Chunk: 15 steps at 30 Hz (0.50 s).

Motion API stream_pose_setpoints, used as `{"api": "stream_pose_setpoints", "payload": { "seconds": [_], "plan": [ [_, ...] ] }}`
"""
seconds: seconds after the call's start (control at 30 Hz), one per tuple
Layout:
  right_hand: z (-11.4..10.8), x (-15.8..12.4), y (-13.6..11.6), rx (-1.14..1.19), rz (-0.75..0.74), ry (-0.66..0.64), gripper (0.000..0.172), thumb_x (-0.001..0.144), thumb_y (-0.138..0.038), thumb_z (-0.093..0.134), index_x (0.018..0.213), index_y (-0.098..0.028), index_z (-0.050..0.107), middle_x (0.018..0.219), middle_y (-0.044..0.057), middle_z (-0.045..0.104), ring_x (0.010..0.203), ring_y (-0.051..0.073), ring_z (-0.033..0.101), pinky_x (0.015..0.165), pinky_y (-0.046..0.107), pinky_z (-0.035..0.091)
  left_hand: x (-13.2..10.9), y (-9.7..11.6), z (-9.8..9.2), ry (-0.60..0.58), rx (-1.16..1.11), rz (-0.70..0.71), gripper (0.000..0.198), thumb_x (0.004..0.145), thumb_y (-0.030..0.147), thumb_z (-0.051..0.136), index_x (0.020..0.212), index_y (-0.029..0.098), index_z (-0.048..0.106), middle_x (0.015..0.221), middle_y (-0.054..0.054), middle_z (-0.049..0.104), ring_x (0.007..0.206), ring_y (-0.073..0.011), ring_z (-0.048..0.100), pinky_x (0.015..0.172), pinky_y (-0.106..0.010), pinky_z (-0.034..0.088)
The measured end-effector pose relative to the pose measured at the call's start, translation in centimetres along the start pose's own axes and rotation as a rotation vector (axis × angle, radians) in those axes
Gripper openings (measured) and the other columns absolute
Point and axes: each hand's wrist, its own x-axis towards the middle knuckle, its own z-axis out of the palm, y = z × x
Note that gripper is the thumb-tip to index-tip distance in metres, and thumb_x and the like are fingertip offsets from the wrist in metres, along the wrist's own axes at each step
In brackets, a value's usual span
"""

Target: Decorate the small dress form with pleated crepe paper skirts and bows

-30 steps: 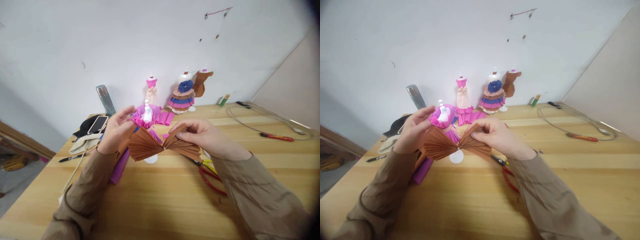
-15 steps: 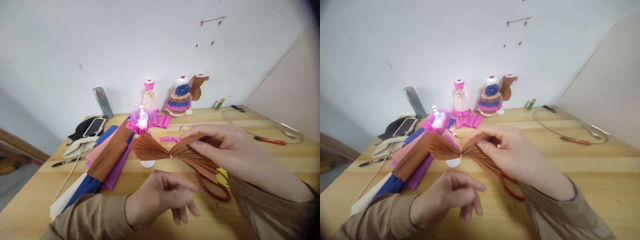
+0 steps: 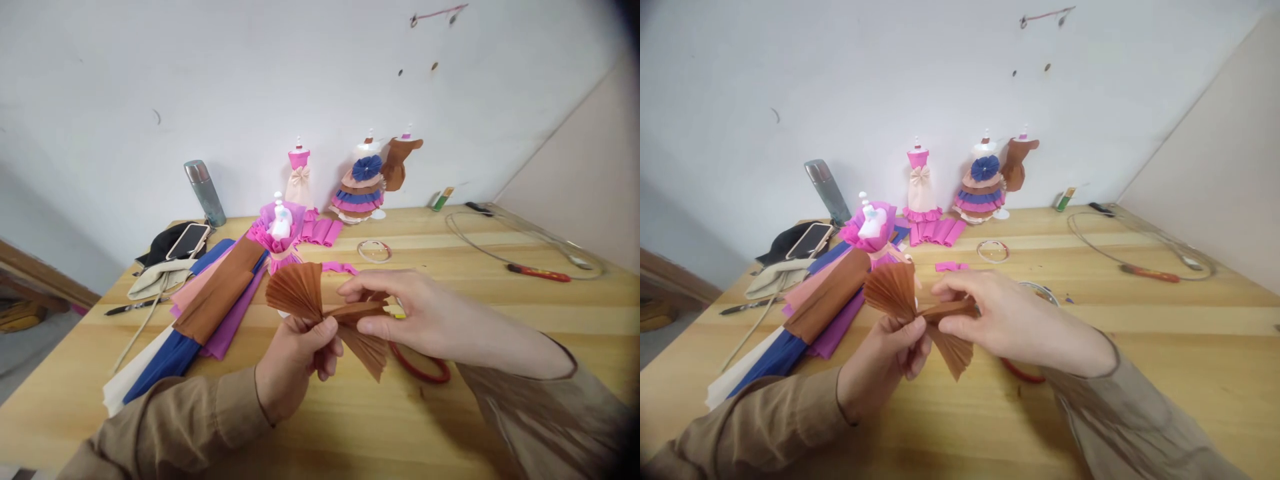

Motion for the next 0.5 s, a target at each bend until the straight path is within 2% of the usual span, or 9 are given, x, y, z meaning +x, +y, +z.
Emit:
{"api": "stream_pose_setpoints", "payload": {
  "seconds": [0.07, 0.13, 0.23, 0.37, 0.5],
  "plan": [
    [0.5, -0.1, 0.1, -0.017, 0.014, -0.073, 0.028, 0.079, -0.026, 0.063, 0.106, -0.02, 0.067, 0.094, 0.003, 0.072, 0.082, 0.019, 0.064, 0.073, 0.029, 0.046, -0.3, -0.6, -0.6, -0.025, 0.07, -0.065, 0.043, 0.068, 0.051, 0.078, 0.064, 0.013, 0.058, 0.053, 0.001, 0.054, 0.038, -0.0044, 0.042, 0.036, -0.018, 0.024],
    [1.4, 0.1, 0.2, -0.005, -0.01, -0.188, 0.027, 0.079, -0.02, 0.061, 0.105, -0.021, 0.068, 0.087, 0.001, 0.072, 0.075, 0.017, 0.063, 0.067, 0.027, 0.043, -0.6, -1.2, -1.4, -0.053, 0.121, -0.111, 0.044, 0.068, 0.052, 0.077, 0.063, 0.013, 0.058, 0.052, 0.001, 0.053, 0.038, -0.0046, 0.042, 0.036, -0.019, 0.024],
    [3.1, 0.4, 0.5, 0.021, -0.09, -0.249, 0.028, 0.078, -0.009, 0.054, 0.096, -0.021, 0.07, 0.083, 0.0, 0.073, 0.072, 0.015, 0.063, 0.065, 0.025, 0.041, -0.9, -1.8, -2.5, -0.062, 0.189, -0.129, 0.044, 0.067, 0.052, 0.077, 0.064, 0.013, 0.058, 0.052, 0.001, 0.053, 0.04, -0.0054, 0.043, 0.037, -0.019, 0.027],
    [5.4, 0.5, 1.3, 0.043, -0.057, -0.203, 0.022, 0.078, -0.01, 0.052, 0.084, -0.019, 0.071, 0.079, 0.001, 0.072, 0.068, 0.015, 0.062, 0.063, 0.025, 0.043, -1.0, -2.4, -3.6, -0.032, 0.264, -0.086, 0.042, 0.063, 0.048, 0.082, 0.073, 0.012, 0.063, 0.056, 0.001, 0.054, 0.046, -0.007, 0.046, 0.041, -0.019, 0.036],
    [7.5, 0.5, 2.1, 0.118, 0.041, -0.078, 0.022, 0.075, -0.01, 0.053, 0.08, -0.018, 0.073, 0.074, 0.002, 0.073, 0.066, 0.016, 0.064, 0.061, 0.026, 0.046, -1.0, -2.8, -3.8, -0.038, 0.236, -0.033, 0.043, 0.061, 0.04, 0.085, 0.087, 0.011, 0.068, 0.075, -0.006, 0.067, 0.065, -0.0148, 0.061, 0.055, -0.023, 0.047]
  ]
}}
